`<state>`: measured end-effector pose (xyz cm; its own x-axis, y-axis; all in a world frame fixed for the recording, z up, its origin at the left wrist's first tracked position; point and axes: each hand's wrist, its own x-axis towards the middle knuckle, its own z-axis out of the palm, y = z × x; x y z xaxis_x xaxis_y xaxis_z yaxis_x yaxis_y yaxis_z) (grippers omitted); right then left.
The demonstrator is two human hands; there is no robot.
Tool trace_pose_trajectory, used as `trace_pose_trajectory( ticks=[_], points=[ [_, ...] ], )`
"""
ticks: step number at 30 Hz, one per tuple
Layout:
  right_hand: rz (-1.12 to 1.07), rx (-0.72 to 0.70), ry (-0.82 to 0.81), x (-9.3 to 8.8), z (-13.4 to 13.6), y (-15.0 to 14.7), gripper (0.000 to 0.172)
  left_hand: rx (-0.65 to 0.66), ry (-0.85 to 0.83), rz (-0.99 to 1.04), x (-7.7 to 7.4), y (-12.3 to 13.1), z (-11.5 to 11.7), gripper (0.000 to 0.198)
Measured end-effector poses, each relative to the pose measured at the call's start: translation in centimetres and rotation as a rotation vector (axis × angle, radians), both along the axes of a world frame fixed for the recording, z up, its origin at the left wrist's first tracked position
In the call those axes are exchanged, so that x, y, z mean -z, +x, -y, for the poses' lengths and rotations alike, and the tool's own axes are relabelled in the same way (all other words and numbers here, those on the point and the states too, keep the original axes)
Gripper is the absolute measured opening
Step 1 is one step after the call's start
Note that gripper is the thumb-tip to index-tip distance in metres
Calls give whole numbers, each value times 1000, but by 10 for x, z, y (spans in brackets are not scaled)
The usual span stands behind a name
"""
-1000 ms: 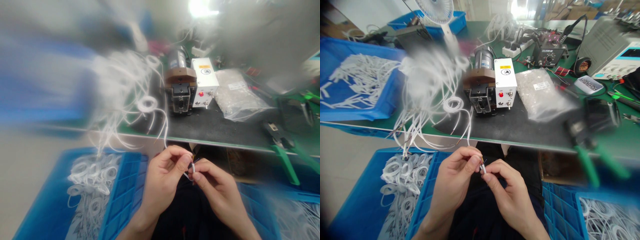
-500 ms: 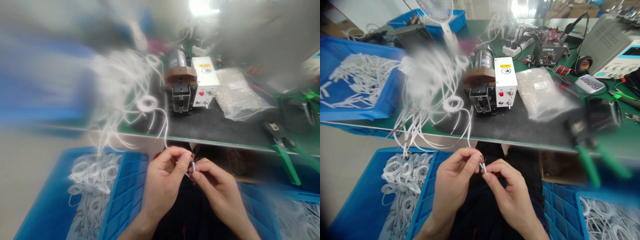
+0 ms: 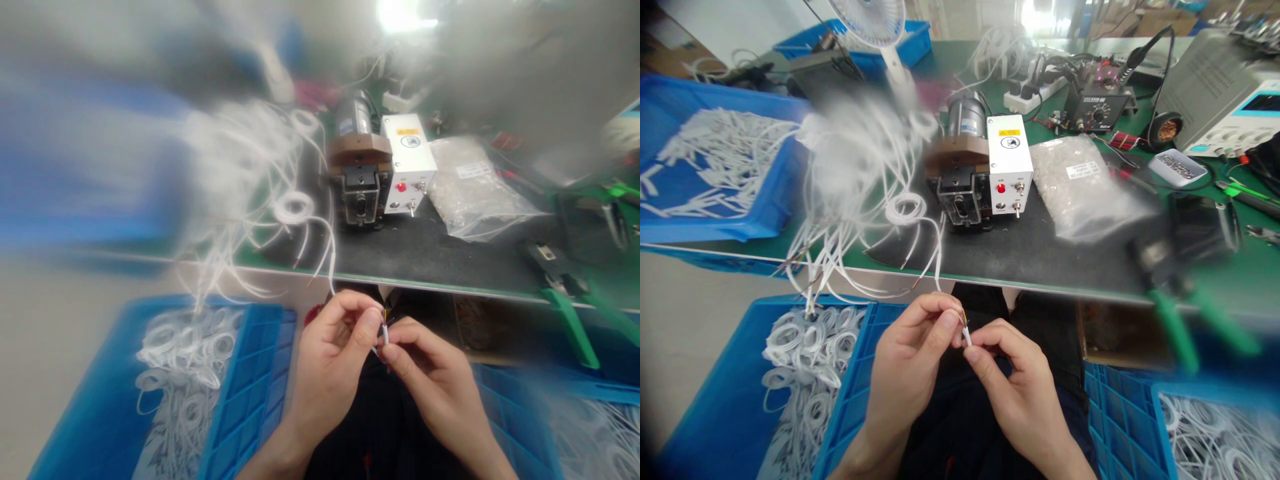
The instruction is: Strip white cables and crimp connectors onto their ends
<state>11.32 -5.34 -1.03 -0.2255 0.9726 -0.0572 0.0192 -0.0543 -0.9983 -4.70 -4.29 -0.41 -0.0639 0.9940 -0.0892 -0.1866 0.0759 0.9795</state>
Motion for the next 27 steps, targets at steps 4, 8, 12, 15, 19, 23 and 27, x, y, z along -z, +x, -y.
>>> trace_pose_trajectory(
  ticks=[4,8,12,15,19,23,27],
  points=[
    [7,-2,-10,3,1,1,9,-71,90,-168,2,-1,3,12],
    [15,3,-7,5,2,0,8,-113,300,-435,2,-3,5,21],
    [14,10,4,5,2,0,8,-112,373,-599,-1,-5,6,26],
    [21,10,3,4,2,0,8,-137,422,-690,0,-6,6,29],
    [19,11,0,3,3,0,9,-167,470,-755,2,-7,7,31],
    [20,9,-4,4,3,0,9,-152,420,-698,2,-5,8,27],
    [17,13,-8,5,3,-1,9,-156,362,-592,2,-3,9,26]
  ],
)
